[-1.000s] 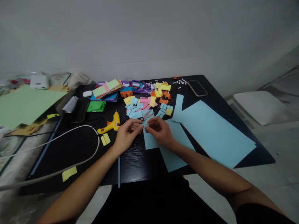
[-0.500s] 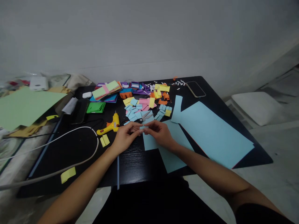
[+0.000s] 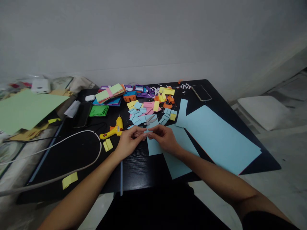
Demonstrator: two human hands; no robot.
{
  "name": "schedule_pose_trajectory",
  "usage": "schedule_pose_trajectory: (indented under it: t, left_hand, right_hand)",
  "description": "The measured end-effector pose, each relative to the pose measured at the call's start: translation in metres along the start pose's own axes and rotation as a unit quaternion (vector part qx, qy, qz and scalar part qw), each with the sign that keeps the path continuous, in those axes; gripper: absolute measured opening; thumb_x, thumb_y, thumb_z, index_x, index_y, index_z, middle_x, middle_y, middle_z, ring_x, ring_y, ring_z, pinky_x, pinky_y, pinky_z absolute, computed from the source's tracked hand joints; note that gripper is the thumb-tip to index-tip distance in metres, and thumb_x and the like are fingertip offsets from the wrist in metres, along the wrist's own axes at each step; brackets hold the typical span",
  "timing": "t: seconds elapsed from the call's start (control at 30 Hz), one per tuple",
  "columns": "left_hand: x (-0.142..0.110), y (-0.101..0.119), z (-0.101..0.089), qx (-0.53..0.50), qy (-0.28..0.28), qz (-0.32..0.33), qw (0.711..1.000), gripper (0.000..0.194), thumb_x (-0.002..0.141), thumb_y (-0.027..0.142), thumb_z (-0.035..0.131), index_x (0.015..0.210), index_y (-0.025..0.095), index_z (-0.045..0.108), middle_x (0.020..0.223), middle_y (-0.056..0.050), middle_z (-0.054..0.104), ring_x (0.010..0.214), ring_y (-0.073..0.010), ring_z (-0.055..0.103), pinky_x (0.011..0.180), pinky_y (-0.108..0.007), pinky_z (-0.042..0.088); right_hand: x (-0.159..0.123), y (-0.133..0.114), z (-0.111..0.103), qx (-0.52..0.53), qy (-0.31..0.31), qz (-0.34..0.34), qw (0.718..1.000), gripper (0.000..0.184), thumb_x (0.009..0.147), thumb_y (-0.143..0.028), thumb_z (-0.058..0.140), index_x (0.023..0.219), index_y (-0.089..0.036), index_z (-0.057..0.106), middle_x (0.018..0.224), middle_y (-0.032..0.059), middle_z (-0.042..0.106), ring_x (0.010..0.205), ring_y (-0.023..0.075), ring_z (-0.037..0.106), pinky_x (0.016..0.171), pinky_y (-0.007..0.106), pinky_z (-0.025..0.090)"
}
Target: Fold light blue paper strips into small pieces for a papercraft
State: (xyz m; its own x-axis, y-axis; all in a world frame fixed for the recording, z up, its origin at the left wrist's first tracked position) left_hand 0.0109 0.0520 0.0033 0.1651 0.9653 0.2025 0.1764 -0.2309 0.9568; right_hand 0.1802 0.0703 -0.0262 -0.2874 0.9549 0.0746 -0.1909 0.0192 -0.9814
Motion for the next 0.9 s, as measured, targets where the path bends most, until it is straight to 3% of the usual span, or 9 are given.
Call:
schedule_pose_trajectory:
  t: [0.63,0.9]
  left_hand:
    - [0.0003,-0.0062,-0.0002,-0.002,0.000,-0.012,1.000,0.022,0.088,0.036,0.078,0.099,0.018,0.074,0.074,-0.003,0.074,0.068,-0.0161,0.072,0.067,-0.028,0.060]
    - [0.0008,-0.0057,0.0001,-0.005,-0.003,-0.012,1.000,0.022,0.088,0.036,0.078,0.100,0.018,0.073,0.071,-0.002,0.074,0.066,-0.0161,0.072,0.066,-0.029,0.060]
  right_hand:
    - [0.0000,0.0012,-0.0026,-0.031,-0.005,-0.001,1.000,0.038,0.077,-0.053,0.085,0.094,-0.020,0.076,0.077,0.0024,0.077,0.071,0.0179,0.073,0.073,0.035,0.062]
    - [0.0000,0.0014,-0.0024,-0.030,-0.005,-0.003,1.000,0.033,0.078,-0.048,0.086,0.094,-0.021,0.076,0.076,0.0021,0.076,0.069,0.0172,0.073,0.072,0.034,0.062]
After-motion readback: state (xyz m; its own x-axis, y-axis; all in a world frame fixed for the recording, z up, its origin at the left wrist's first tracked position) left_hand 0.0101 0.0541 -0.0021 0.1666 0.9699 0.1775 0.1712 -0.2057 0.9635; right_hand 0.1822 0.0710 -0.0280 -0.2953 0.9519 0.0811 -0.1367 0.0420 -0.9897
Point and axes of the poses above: each hand's wrist, its own x-axis towards the middle knuckle, its own z-axis out of the palm, y = z × x, the point moved 5 cm from there along x, towards the middle knuckle
